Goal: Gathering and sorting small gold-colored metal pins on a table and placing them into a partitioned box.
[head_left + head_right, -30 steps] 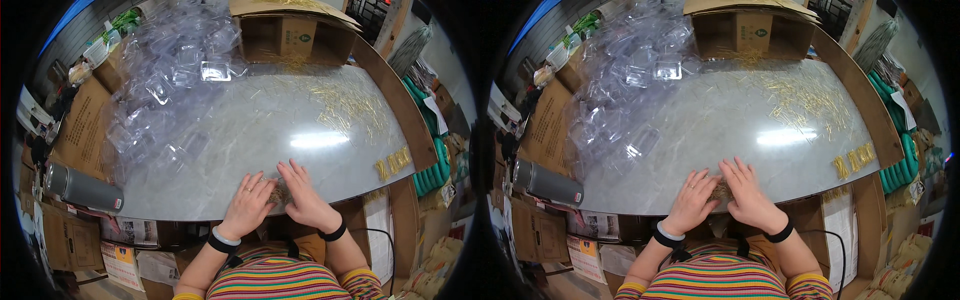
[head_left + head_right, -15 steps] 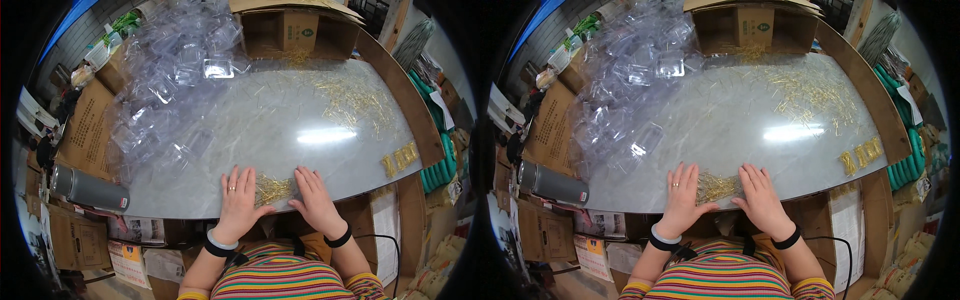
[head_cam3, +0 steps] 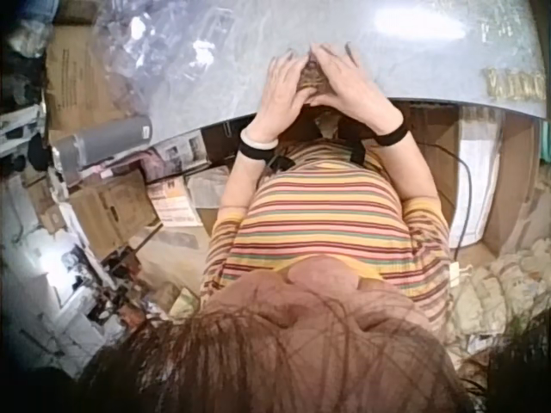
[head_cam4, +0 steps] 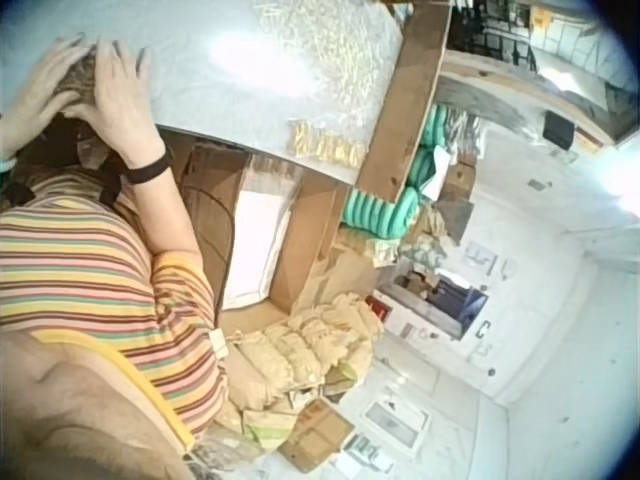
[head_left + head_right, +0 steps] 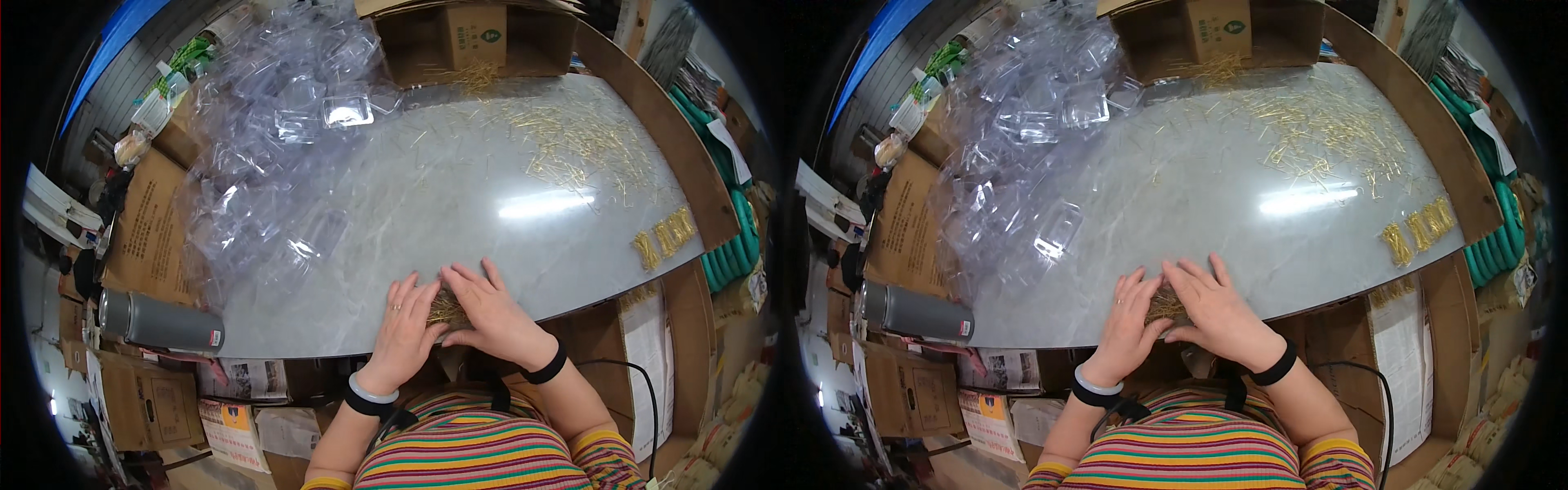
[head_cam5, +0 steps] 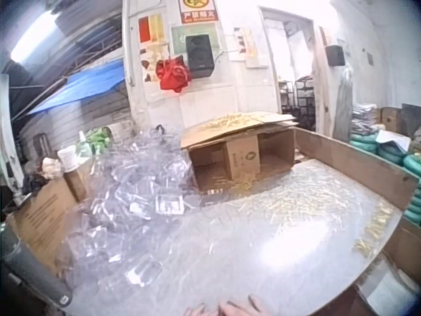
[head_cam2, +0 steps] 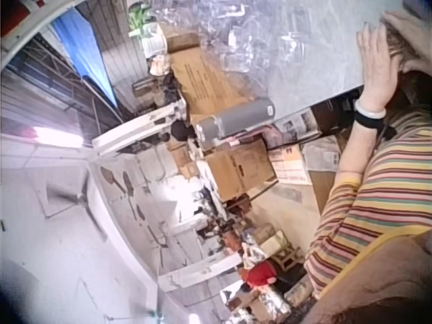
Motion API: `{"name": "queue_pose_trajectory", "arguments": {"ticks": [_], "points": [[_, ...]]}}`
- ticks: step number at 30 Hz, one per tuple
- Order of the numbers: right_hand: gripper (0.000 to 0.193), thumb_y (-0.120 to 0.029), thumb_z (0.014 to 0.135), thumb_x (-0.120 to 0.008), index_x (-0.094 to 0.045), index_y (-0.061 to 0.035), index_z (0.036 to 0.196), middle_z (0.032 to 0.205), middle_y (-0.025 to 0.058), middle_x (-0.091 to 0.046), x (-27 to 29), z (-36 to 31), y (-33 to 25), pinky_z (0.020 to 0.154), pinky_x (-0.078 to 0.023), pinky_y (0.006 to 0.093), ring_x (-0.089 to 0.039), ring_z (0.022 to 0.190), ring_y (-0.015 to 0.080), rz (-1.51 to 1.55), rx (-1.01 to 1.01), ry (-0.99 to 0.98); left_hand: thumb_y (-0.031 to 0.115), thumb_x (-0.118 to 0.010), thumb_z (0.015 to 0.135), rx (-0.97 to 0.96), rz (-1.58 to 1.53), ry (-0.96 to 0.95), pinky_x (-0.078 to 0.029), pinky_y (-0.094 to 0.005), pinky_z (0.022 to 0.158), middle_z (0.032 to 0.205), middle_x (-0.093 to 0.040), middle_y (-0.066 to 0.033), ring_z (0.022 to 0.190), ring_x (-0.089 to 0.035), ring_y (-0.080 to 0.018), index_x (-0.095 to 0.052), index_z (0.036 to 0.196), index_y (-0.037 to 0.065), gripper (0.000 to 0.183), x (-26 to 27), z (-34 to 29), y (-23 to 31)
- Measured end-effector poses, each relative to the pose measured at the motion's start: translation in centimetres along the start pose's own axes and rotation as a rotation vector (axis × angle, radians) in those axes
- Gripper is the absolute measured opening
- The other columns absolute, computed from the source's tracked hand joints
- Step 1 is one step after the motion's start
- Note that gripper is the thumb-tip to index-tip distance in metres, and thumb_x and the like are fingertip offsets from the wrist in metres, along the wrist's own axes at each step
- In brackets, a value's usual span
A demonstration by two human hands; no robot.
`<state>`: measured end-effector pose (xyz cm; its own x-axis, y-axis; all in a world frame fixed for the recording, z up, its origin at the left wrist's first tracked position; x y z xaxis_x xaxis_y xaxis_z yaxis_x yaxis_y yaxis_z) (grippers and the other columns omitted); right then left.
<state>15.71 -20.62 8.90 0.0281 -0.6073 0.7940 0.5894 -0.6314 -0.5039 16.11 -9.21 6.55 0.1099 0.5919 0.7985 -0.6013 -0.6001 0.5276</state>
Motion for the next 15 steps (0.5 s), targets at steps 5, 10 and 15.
{"name": "queue_pose_trajectory", "arguments": {"ticks": [5, 10, 15], "points": [[0.068, -0.019, 0.077, -0.079, -0.049, -0.0027, 0.136, 0.13, 0.0138, -0.057, -0.5, -0.2, 0.5, 0.11, -0.039, 0.0501, -0.051, 0.125, 0.0344, -0.019, 0.045, 0.007, 0.01, -0.08, 0.078, 0.103, -0.155, 0.097, -0.031, -0.0515, 0.115, 0.143, -0.044, -0.0236, 0.138, -0.039, -0.0438, -0.041, 0.144, 0.0, 0.077, 1.1, 0.1, -0.9], [0.062, -0.02, 0.079, -0.078, -0.052, -0.0023, 0.133, 0.13, 0.0153, -0.056, -0.1, -0.4, 0.5, 0.11, -0.04, 0.0483, -0.051, 0.125, 0.0354, 0.044, -0.036, 0.013, 0.012, -0.086, 0.073, 0.2, 0.148, 0.036, -0.041, -0.0455, 0.107, 0.14, -0.046, -0.0235, 0.13, -0.046, -0.0424, -0.043, 0.142, -0.001, 0.082, 4.3, -1.0, -0.6], [0.06, -0.026, 0.085, -0.072, -0.05, -0.0004, 0.135, 0.136, 0.0164, -0.054, -0.6, 0.7, -1.4, 0.113, -0.038, 0.0458, -0.048, 0.131, 0.0363, -0.175, 0.027, 0.049, 0.008, -0.084, 0.074, 0.317, 0.054, -0.001, -0.051, -0.0362, 0.086, 0.129, -0.052, -0.0184, 0.104, -0.059, -0.0294, -0.05, 0.137, -0.002, 0.072, 4.1, -1.8, -2.8]]}}
Point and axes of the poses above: each hand's wrist, its own z-axis towards the middle knuckle, its own x-axis out of the back of the hand, y = z × x, the point moved 9 cm from there along z, towards the middle knuckle
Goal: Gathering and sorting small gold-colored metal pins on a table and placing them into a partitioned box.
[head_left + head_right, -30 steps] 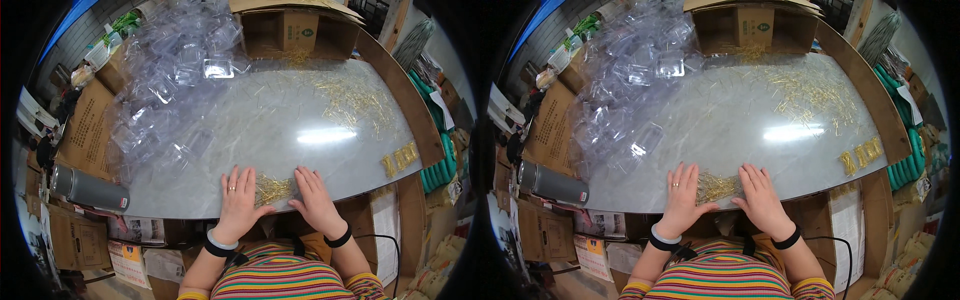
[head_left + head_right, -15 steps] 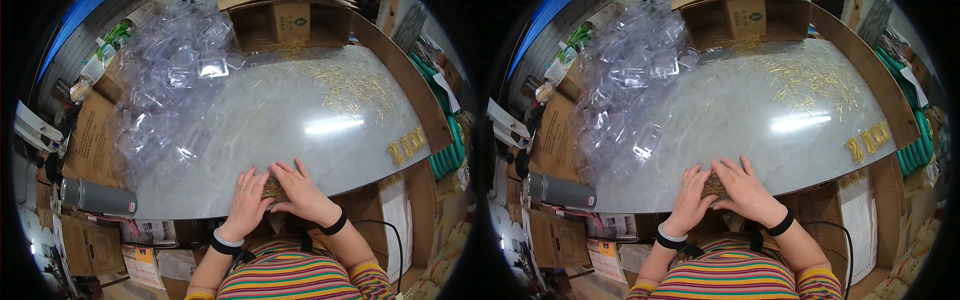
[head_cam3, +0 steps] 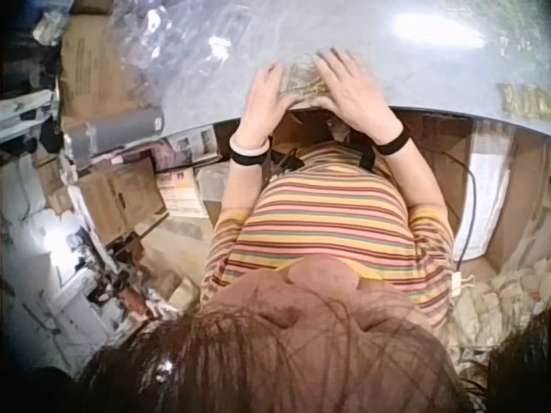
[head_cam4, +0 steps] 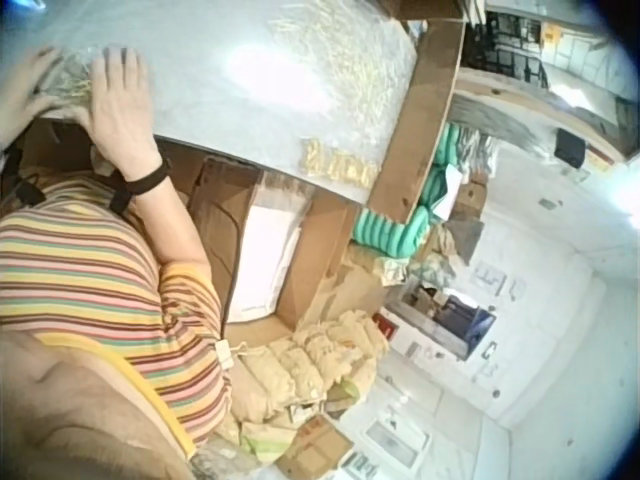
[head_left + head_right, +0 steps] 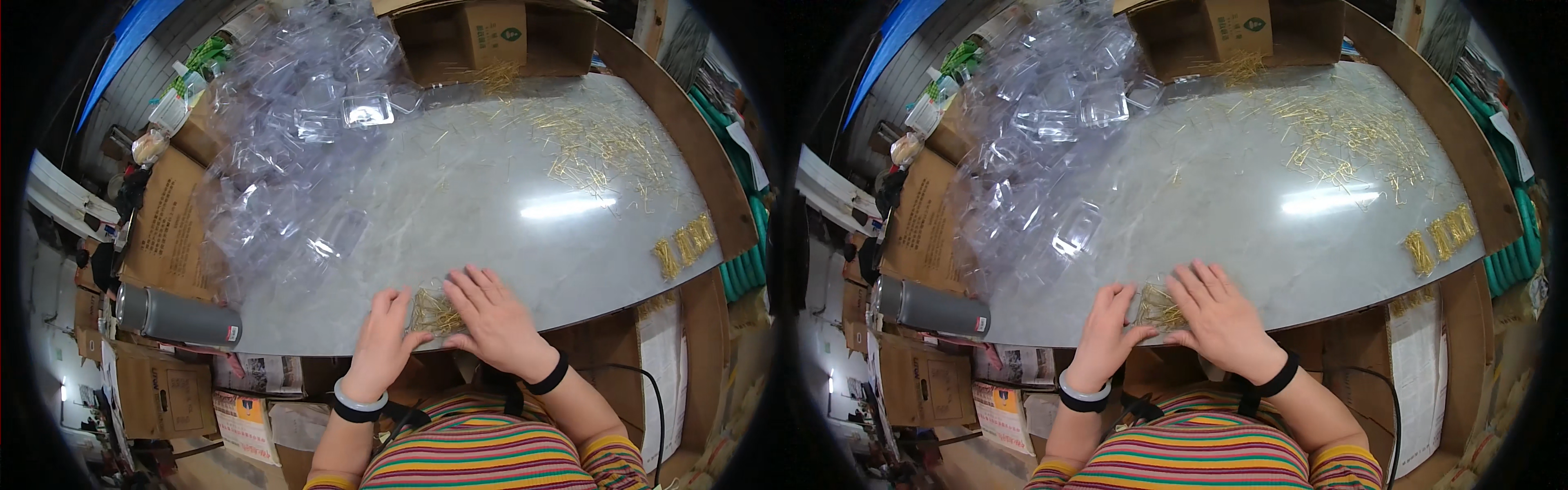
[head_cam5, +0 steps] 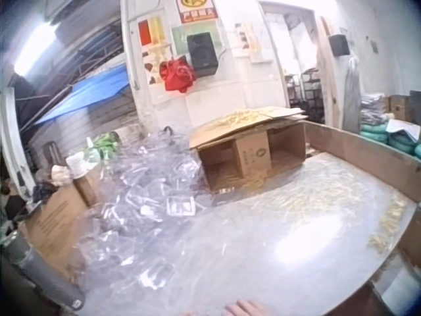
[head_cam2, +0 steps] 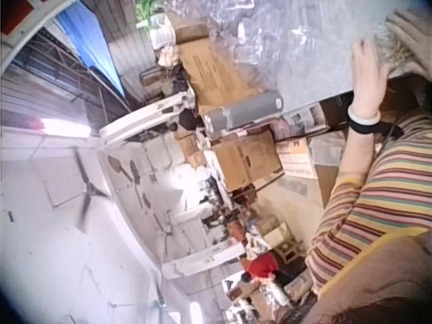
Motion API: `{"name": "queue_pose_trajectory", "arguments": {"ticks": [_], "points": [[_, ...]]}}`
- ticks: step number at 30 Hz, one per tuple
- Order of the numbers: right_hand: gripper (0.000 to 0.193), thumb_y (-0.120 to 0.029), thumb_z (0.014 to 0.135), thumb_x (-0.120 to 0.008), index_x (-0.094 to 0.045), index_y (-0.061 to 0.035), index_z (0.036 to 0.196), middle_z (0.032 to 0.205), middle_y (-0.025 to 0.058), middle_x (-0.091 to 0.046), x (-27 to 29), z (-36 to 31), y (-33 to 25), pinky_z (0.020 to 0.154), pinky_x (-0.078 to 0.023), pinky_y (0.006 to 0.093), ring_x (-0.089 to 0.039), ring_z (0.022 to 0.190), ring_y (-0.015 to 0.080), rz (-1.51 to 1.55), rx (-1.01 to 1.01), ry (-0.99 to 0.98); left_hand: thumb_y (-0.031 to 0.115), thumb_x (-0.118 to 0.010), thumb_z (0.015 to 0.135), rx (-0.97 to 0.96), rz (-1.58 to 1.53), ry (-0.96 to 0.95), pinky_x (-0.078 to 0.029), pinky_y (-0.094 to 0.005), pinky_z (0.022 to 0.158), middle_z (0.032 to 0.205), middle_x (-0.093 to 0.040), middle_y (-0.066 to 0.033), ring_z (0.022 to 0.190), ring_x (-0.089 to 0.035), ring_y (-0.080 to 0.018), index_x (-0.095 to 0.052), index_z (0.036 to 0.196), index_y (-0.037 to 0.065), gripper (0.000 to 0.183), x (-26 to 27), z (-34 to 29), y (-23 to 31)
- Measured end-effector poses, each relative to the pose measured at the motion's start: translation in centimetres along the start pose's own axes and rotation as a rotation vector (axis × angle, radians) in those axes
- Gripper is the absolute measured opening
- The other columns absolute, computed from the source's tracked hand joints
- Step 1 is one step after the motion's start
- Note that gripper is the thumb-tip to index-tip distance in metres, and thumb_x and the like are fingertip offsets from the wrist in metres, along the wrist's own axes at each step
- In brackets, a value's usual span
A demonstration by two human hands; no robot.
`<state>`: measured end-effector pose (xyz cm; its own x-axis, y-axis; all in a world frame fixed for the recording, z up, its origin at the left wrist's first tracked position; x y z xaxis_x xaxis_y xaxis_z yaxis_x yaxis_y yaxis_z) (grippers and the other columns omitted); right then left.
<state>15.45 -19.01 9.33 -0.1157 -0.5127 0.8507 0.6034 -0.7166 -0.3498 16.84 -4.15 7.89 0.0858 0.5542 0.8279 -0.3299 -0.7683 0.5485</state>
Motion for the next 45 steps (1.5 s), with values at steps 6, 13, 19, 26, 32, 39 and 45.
{"name": "queue_pose_trajectory", "arguments": {"ticks": [6, 13, 19, 26, 32, 39, 45], "points": [[0.046, -0.021, 0.09, -0.066, -0.054, -0.0025, 0.131, 0.133, 0.0147, -0.056, -1.2, 0.1, 0.0, 0.114, -0.038, 0.0466, -0.049, 0.131, 0.033, 0.125, 0.067, -0.014, 0.005, -0.081, 0.077, 0.067, -0.278, 0.005, -0.052, -0.0345, 0.08, 0.123, -0.056, -0.0147, 0.095, -0.059, -0.0252, -0.055, 0.136, 0.001, 0.065, -0.6, 0.7, 0.2], [0.039, -0.016, 0.088, -0.068, -0.059, -0.007, 0.125, 0.127, 0.0128, -0.058, -0.3, -0.5, 0.7, 0.112, -0.04, 0.0453, -0.052, 0.127, 0.031, 0.166, 0.108, -0.025, 0.022, -0.083, 0.076, -0.223, 0.166, -0.057, -0.038, -0.0457, 0.107, 0.134, -0.055, -0.0149, 0.124, -0.045, -0.0379, -0.059, 0.134, 0.004, 0.065, -0.2, 1.4, 2.7], [0.038, -0.01, 0.084, -0.069, -0.058, -0.0064, 0.121, 0.116, 0.0123, -0.058, 0.6, -0.6, 1.5, 0.103, -0.044, 0.044, -0.055, 0.116, 0.0325, 0.206, 0.013, 0.043, 0.026, -0.084, 0.075, -0.089, 0.162, 0.114, -0.044, -0.0456, 0.094, 0.116, -0.058, -0.0155, 0.11, -0.051, -0.0364, -0.061, 0.129, 0.003, 0.063, -0.4, 0.9, 2.4], [0.038, -0.006, 0.084, -0.067, -0.057, -0.0047, 0.121, 0.118, 0.0142, -0.056, 0.3, -0.5, 2.3, 0.098, -0.046, 0.0427, -0.055, 0.113, 0.0346, 0.226, -0.091, 0.09, 0.014, -0.081, 0.078, -0.076, -0.013, 0.011, -0.046, -0.0435, 0.089, 0.11, -0.058, -0.0165, 0.103, -0.054, -0.0367, -0.063, 0.122, 0.001, 0.049, -0.4, -0.3, 2.7], [0.042, -0.013, 0.087, -0.067, -0.055, -0.0007, 0.126, 0.131, 0.0166, -0.055, -0.1, -0.7, 2.0, 0.107, -0.043, 0.0444, -0.051, 0.125, 0.0362, 0.163, -0.043, 0.089, 0.007, -0.079, 0.078, -0.107, 0.012, 0.128, -0.046, -0.0429, 0.089, 0.106, -0.059, -0.0167, 0.104, -0.055, -0.0368, -0.06, 0.121, 0.0, 0.048, -0.6, -0.1, 3.1], [0.059, -0.017, 0.078, -0.077, -0.053, -0.0013, 0.13, 0.128, 0.0161, -0.057, 0.7, -0.6, 1.4, 0.109, -0.042, 0.0458, -0.051, 0.126, 0.0359, 0.208, 0.021, 0.041, 0.007, -0.078, 0.079, -0.005, -0.121, 0.103, -0.046, -0.0452, 0.09, 0.11, -0.059, -0.0176, 0.104, -0.056, -0.0369, -0.054, 0.127, 0.0, 0.054, -2.8, 1.0, 2.8], [0.064, -0.015, 0.074, -0.08, -0.054, -0.0046, 0.131, 0.127, 0.0135, -0.058, 0.6, -0.7, 2.3, 0.106, -0.043, 0.045, -0.051, 0.126, 0.0339, 0.209, 0.046, 0.018, 0.007, -0.077, 0.08, -0.189, -0.033, 0.03, -0.039, -0.0473, 0.109, 0.136, -0.051, -0.0215, 0.132, -0.046, -0.0398, -0.046, 0.141, -0.002, 0.069, -1.9, 1.0, 4.4]]}}
Point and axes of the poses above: each hand's wrist, its own z-axis towards the middle knuckle, its own x-axis out of the back of the hand, y = z × x, the point moved 9 cm from there along z, towards the middle knuckle
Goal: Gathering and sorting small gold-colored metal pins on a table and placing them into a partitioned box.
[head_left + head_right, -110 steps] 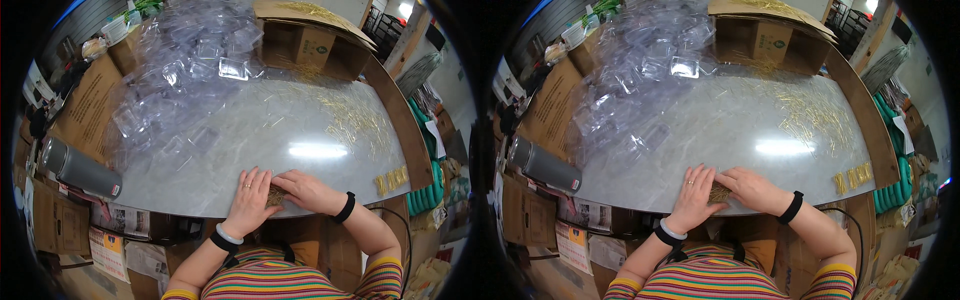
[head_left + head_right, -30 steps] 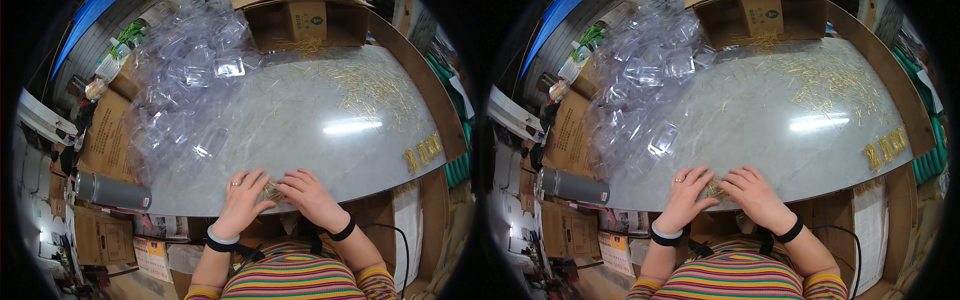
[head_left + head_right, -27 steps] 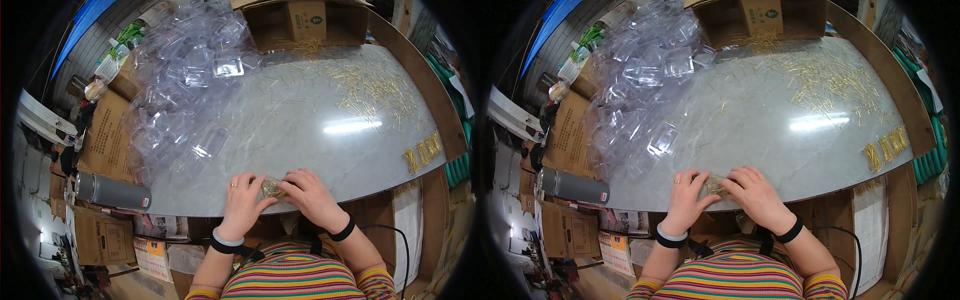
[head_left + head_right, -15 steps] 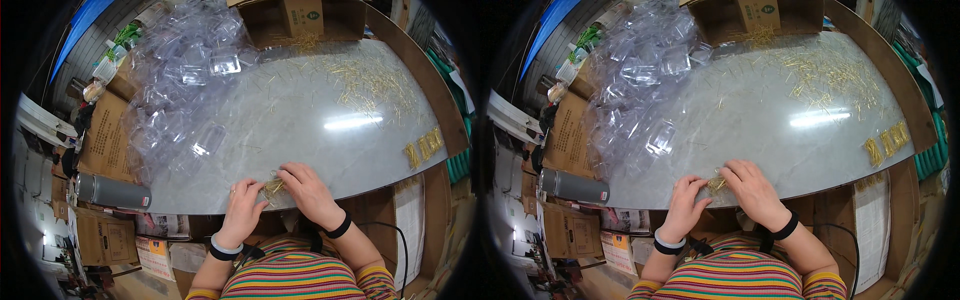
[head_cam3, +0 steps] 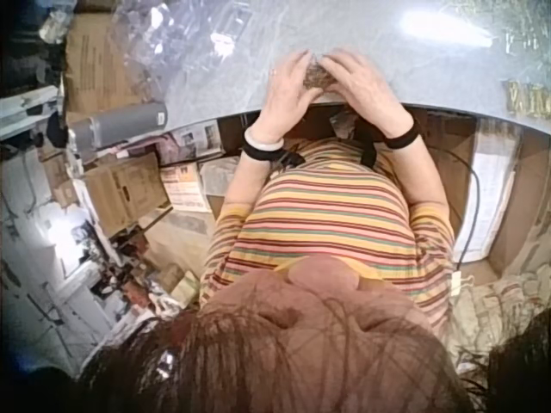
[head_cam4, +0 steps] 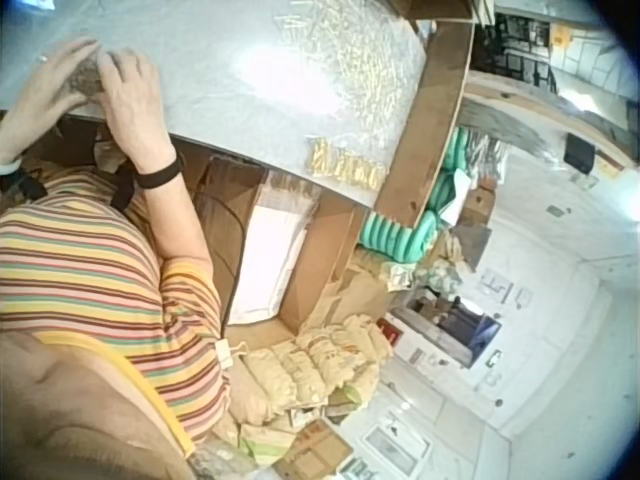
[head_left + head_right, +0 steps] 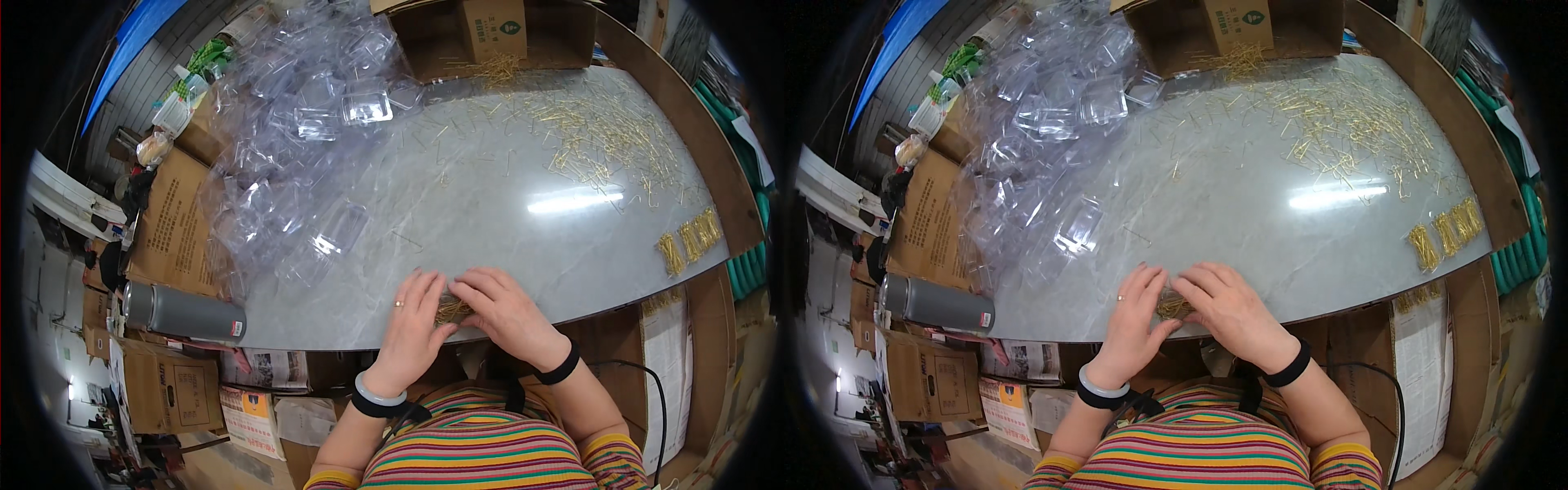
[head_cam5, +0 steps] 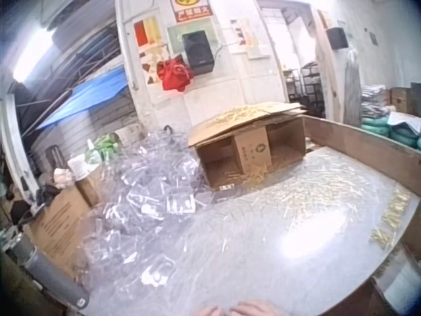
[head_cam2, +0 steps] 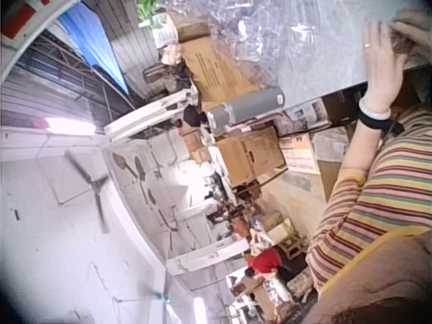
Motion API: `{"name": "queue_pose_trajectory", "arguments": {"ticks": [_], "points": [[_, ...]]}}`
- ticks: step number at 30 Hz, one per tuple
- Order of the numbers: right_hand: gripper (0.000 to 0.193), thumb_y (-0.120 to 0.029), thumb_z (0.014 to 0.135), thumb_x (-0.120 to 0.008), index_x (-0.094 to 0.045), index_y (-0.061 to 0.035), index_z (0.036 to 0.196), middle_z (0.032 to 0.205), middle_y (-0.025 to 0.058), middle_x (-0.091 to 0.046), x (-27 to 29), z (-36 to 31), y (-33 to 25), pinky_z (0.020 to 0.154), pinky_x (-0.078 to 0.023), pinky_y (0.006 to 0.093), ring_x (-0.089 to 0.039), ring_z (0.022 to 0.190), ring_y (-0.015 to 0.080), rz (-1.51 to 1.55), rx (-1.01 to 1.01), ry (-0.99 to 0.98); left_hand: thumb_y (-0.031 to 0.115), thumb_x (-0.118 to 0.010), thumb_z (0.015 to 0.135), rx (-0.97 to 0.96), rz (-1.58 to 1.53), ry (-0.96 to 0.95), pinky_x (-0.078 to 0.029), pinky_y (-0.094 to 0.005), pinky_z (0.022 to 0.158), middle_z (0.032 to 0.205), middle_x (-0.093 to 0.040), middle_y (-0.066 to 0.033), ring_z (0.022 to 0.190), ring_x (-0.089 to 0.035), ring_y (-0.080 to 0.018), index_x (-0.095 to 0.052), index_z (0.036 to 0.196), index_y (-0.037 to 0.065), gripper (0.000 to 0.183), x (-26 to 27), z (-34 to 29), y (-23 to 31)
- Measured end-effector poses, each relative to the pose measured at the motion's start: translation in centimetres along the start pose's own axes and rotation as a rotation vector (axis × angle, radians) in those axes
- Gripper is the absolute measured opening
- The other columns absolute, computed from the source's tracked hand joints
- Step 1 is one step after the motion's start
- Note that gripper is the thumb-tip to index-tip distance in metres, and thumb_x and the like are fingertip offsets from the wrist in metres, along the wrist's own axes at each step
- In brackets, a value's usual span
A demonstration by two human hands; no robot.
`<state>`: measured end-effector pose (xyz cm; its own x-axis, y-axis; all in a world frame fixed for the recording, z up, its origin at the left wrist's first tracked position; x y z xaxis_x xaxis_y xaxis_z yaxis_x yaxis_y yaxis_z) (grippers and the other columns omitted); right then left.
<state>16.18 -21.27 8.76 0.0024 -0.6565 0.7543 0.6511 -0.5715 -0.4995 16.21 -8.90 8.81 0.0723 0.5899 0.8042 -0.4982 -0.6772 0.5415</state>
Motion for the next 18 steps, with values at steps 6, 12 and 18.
{"name": "queue_pose_trajectory", "arguments": {"ticks": [6, 12, 18], "points": [[0.056, -0.014, 0.074, -0.08, -0.057, -0.0069, 0.125, 0.119, 0.0114, -0.06, 2.1, -0.3, 0.5, 0.101, -0.044, 0.0426, -0.055, 0.118, 0.0316, -0.039, -0.043, 0.04, 0.009, -0.075, 0.083, -0.098, -0.102, -0.142, -0.026, -0.0525, 0.12, 0.147, -0.045, -0.0225, 0.144, -0.035, -0.0415, -0.041, 0.147, -0.003, 0.073, -1.7, 0.3, -0.1], [0.057, -0.012, 0.074, -0.081, -0.057, -0.0051, 0.125, 0.117, 0.0136, -0.059, 1.1, -0.7, 1.6, 0.097, -0.045, 0.0425, -0.055, 0.112, 0.0349, 0.023, -0.134, 0.065, 0.014, -0.077, 0.083, -0.151, -0.138, -0.154, -0.026, -0.0541, 0.12, 0.147, -0.044, -0.0224, 0.144, -0.035, -0.0426, -0.041, 0.146, -0.003, 0.075, -2.3, 0.4, 0.3], [0.059, -0.009, 0.076, -0.079, -0.056, -0.0046, 0.13, 0.121, 0.0146, -0.06, 4.0, -2.7, 1.0, 0.095, -0.046, 0.0431, -0.055, 0.113, 0.0353, 0.088, -0.253, 0.211, 0.017, -0.077, 0.084, -0.107, -0.088, -0.084, -0.029, -0.0542, 0.117, 0.148, -0.042, -0.0221, 0.143, -0.033, -0.0457, -0.042, 0.146, -0.003, 0.074, -2.2, 0.7, 0.7]]}}
Point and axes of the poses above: each hand's wrist, its own z-axis towards the middle knuckle, its own x-axis out of the back of the hand, y = z × x, the point moved 9 cm from there along z, towards the middle knuckle
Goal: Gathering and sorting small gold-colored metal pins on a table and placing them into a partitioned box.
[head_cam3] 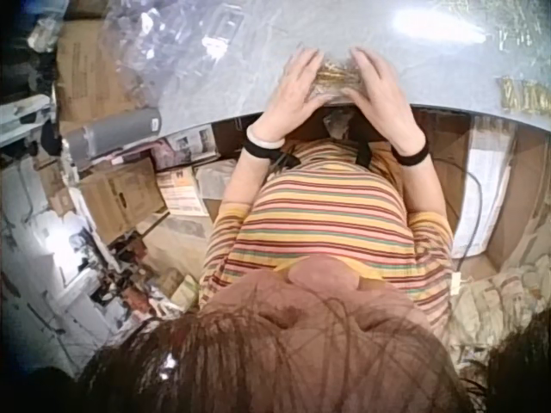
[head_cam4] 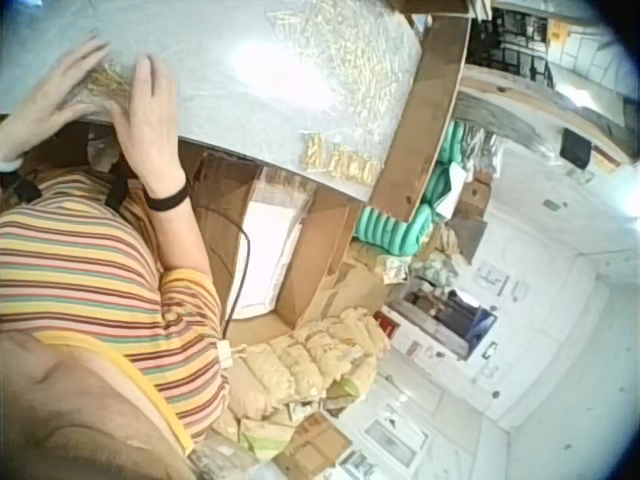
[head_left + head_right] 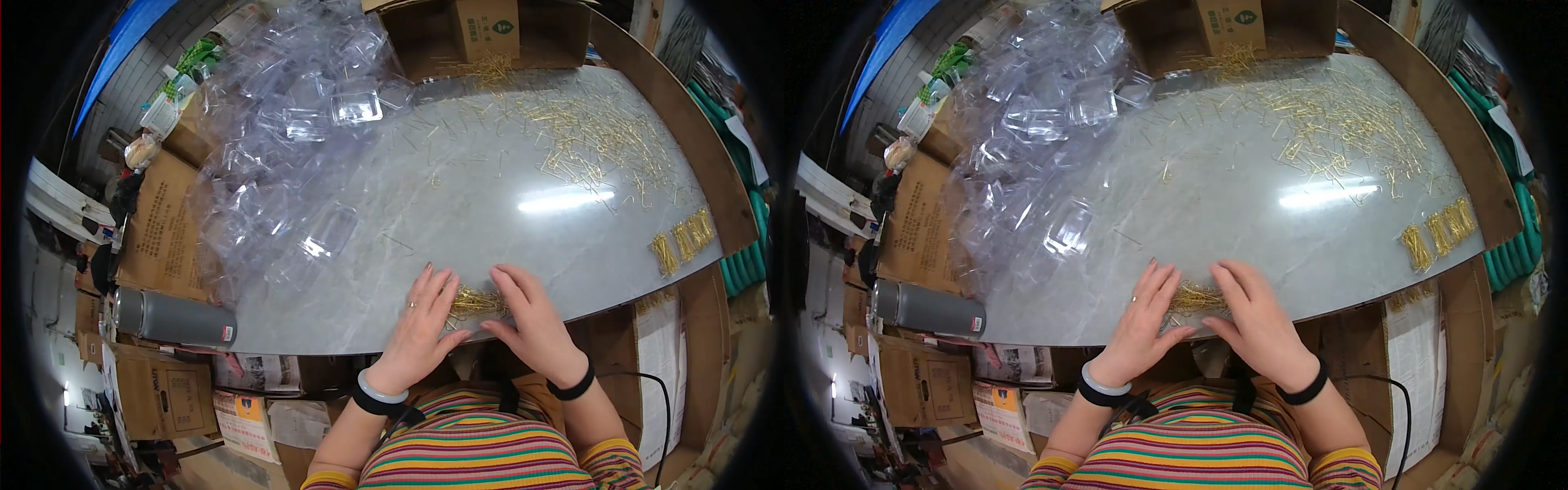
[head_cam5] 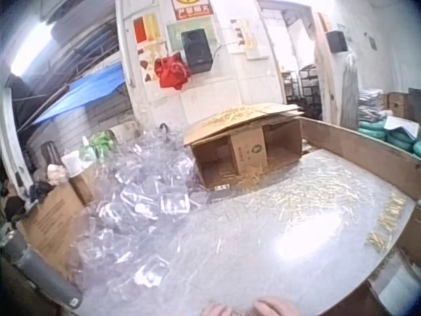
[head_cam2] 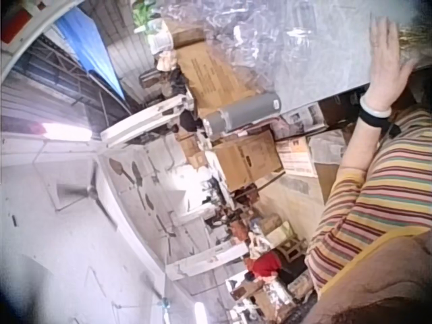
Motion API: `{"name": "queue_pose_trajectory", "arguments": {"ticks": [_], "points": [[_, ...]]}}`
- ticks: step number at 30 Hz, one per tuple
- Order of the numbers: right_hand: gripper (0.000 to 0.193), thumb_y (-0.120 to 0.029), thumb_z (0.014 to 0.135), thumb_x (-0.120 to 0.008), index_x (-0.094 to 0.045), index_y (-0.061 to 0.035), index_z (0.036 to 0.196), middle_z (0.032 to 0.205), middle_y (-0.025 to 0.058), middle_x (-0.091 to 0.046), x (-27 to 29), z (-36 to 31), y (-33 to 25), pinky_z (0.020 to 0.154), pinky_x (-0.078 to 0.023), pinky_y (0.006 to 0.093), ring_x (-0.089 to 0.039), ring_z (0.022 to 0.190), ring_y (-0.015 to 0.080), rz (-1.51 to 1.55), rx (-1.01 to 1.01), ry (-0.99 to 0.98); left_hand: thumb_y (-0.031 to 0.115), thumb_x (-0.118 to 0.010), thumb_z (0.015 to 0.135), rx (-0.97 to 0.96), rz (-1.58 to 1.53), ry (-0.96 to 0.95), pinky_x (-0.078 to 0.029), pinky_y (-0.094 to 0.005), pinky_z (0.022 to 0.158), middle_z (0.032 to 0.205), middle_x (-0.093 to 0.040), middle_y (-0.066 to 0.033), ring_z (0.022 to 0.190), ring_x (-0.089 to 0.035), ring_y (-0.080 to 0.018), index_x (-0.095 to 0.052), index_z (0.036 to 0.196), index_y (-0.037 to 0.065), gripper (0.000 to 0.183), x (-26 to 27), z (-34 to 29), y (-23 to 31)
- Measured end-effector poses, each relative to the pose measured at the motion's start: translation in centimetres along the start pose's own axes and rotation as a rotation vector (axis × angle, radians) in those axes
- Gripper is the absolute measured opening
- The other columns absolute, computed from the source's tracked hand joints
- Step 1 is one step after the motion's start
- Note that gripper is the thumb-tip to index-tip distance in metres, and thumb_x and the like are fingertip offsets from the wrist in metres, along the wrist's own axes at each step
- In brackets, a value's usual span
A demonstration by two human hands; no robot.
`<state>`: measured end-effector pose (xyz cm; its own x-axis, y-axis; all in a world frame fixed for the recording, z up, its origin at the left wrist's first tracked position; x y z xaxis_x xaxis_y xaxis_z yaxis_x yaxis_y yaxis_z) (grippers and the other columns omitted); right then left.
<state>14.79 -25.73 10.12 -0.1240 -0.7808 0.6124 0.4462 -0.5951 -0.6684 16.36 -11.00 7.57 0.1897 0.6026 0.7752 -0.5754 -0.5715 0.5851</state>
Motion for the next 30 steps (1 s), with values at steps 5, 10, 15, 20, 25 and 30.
{"name": "queue_pose_trajectory", "arguments": {"ticks": [5, 10, 15, 20, 25, 30], "points": [[0.05, -0.004, 0.079, -0.075, -0.06, -0.0047, 0.127, 0.12, 0.0122, -0.062, 1.0, -2.7, 0.5, 0.093, -0.048, 0.0432, -0.055, 0.114, 0.0363, -0.3, -0.05, 0.006, 0.014, -0.073, 0.087, -0.058, 0.098, -0.005, -0.031, -0.0546, 0.116, 0.144, -0.045, -0.0209, 0.14, -0.036, -0.046, -0.045, 0.143, -0.003, 0.065, -1.1, 0.9, 1.1], [0.049, 0.002, 0.079, -0.07, -0.06, -0.0036, 0.126, 0.122, 0.0134, -0.061, 0.2, -2.1, 3.3, 0.095, -0.048, 0.0443, -0.055, 0.114, 0.0387, -0.134, -0.067, -0.04, 0.01, -0.07, 0.089, -0.084, 0.08, -0.02, -0.031, -0.0547, 0.116, 0.138, -0.049, -0.0206, 0.136, -0.04, -0.0458, -0.049, 0.139, -0.003, 0.056, -2.0, 1.5, 1.8], [0.062, 0.012, 0.077, -0.057, -0.044, 0.0065, 0.138, 0.141, 0.0308, -0.043, 0.0, -2.0, 1.1, 0.11, -0.038, 0.0518, -0.045, 0.129, 0.049, -0.105, -0.097, 0.086, 0.007, -0.071, 0.086, -0.043, 0.048, 0.054, -0.034, -0.0522, 0.115, 0.14, -0.047, -0.025, 0.135, -0.041, -0.0455, -0.044, 0.141, -0.005, 0.062, -1.9, 0.7, 1.1], [0.068, 0.011, 0.079, -0.056, -0.036, 0.0086, 0.144, 0.145, 0.0315, -0.04, -3.0, -1.3, -0.5, 0.115, -0.032, 0.0537, -0.036, 0.138, 0.0501, 0.047, -0.058, 0.001, 0.001, -0.069, 0.086, -0.067, -0.032, 0.006, -0.035, -0.0473, 0.115, 0.144, -0.042, -0.0279, 0.136, -0.041, -0.0451, -0.034, 0.148, -0.006, 0.071, -2.1, 1.0, 0.5], [0.063, 0.003, 0.084, -0.06, -0.039, 0.0048, 0.144, 0.146, 0.0259, -0.043, -2.6, 0.2, -0.3, 0.115, -0.032, 0.0533, -0.041, 0.138, 0.0439, -0.036, 0.066, -0.167, -0.001, -0.068, 0.088, 0.029, -0.141, -0.041, -0.035, -0.0452, 0.115, 0.149, -0.038, -0.0266, 0.138, -0.04, -0.0431, -0.02, 0.156, -0.003, 0.084, -1.3, 0.5, -0.4], [0.054, -0.014, 0.089, -0.067, -0.049, -0.0002, 0.138, 0.142, 0.0167, -0.051, -3.5, 0.1, -0.4, 0.115, -0.032, 0.051, -0.048, 0.134, 0.0337, -0.259, 0.198, -0.202, 0.002, -0.071, 0.087, 0.0, -0.155, -0.003, -0.034, -0.0457, 0.116, 0.153, -0.033, -0.0246, 0.14, -0.038, -0.0414, -0.016, 0.158, -0.001, 0.09, -1.0, 0.5, -0.4]]}}
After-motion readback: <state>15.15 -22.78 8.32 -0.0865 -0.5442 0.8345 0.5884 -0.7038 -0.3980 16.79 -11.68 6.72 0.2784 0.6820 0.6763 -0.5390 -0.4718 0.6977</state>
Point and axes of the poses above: each hand's wrist, its own z-axis towards the middle knuckle, its own x-axis out of the back of the hand, y = z × x, the point moved 9 cm from there along z, towards the middle knuckle
